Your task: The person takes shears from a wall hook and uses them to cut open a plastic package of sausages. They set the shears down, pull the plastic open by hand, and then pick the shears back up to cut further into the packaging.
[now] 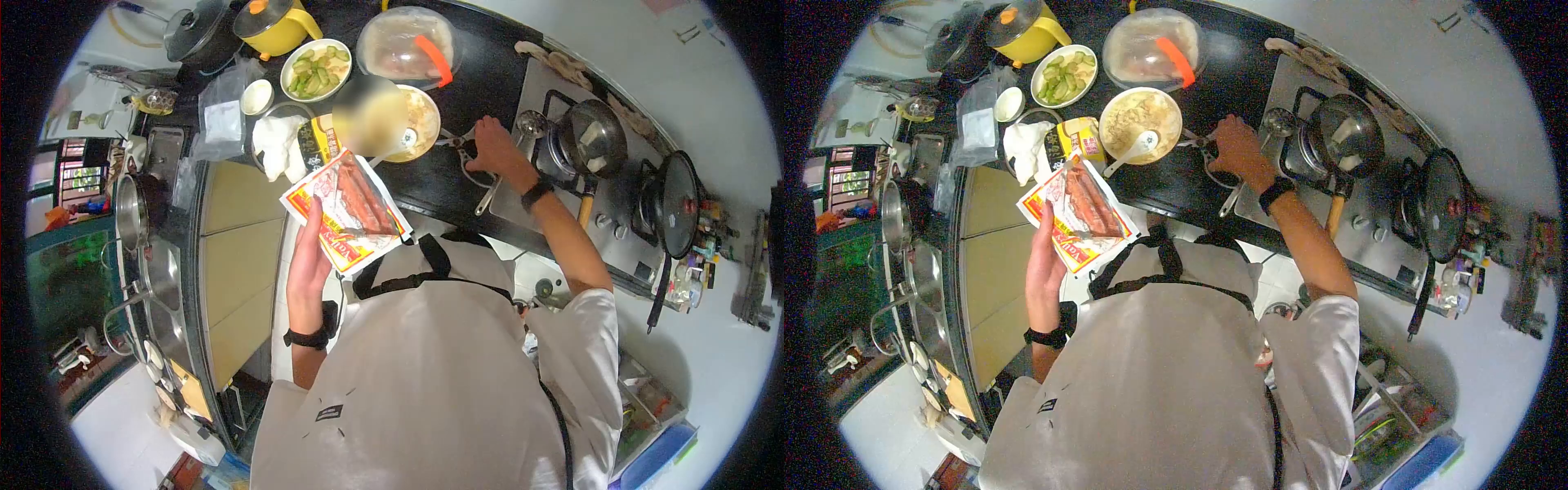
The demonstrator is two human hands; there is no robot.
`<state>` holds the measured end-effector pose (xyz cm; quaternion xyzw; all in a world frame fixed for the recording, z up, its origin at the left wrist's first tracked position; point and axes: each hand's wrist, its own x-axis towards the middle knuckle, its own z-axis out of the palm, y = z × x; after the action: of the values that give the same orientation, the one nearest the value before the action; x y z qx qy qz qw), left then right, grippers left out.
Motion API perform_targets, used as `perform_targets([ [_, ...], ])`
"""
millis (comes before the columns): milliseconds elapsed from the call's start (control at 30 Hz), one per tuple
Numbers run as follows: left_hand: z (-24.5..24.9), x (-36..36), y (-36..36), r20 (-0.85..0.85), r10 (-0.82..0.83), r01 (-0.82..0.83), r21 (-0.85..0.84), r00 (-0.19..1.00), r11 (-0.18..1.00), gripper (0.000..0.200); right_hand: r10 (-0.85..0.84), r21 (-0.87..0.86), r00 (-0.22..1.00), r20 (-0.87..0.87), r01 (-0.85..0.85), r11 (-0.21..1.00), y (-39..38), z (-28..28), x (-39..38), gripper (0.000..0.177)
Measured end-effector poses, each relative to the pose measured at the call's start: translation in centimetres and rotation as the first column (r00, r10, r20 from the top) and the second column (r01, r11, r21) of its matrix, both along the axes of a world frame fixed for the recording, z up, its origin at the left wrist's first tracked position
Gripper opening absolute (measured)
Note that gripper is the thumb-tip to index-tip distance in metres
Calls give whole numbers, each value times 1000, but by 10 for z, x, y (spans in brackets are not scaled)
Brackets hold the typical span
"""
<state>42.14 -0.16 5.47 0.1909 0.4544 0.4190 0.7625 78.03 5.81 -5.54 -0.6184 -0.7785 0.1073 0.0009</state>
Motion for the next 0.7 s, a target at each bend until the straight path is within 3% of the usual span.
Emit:
perform_targets([
  [100, 0, 1, 2, -3, -3, 3, 20, 1000, 1000, 50, -121, -126, 991, 59, 128, 984, 1, -1, -4, 72],
  [200, -4, 0, 4, 29, -15, 15, 18, 999, 1000, 49, -122, -70, 992, -42, 119, 990, -2, -17, 12, 60],
  [267, -6, -2, 5, 46, -26, 26, 15, 999, 1000, 48, 9, -68, 984, -180, -22, 997, 1, -28, 29, 47],
  [300, -7, -3, 6, 53, -35, 34, 16, 998, 999, 48, 1, -68, 985, -173, -12, 998, -1, -26, 29, 47],
  [367, -9, -4, 7, 65, -49, 48, 24, 997, 999, 48, -35, -1, 999, -2, 35, 999, -8, -23, 24, 37],
  [500, -12, -6, 11, 80, -68, 66, 29, 994, 997, 48, -105, 41, 992, 70, 102, 994, -14, -16, 7, 38],
  [700, -14, -11, 19, 64, -138, 136, 22, 988, 990, 48, -141, -75, 990, -5, 140, 987, -26, -3, 0, 48],
])
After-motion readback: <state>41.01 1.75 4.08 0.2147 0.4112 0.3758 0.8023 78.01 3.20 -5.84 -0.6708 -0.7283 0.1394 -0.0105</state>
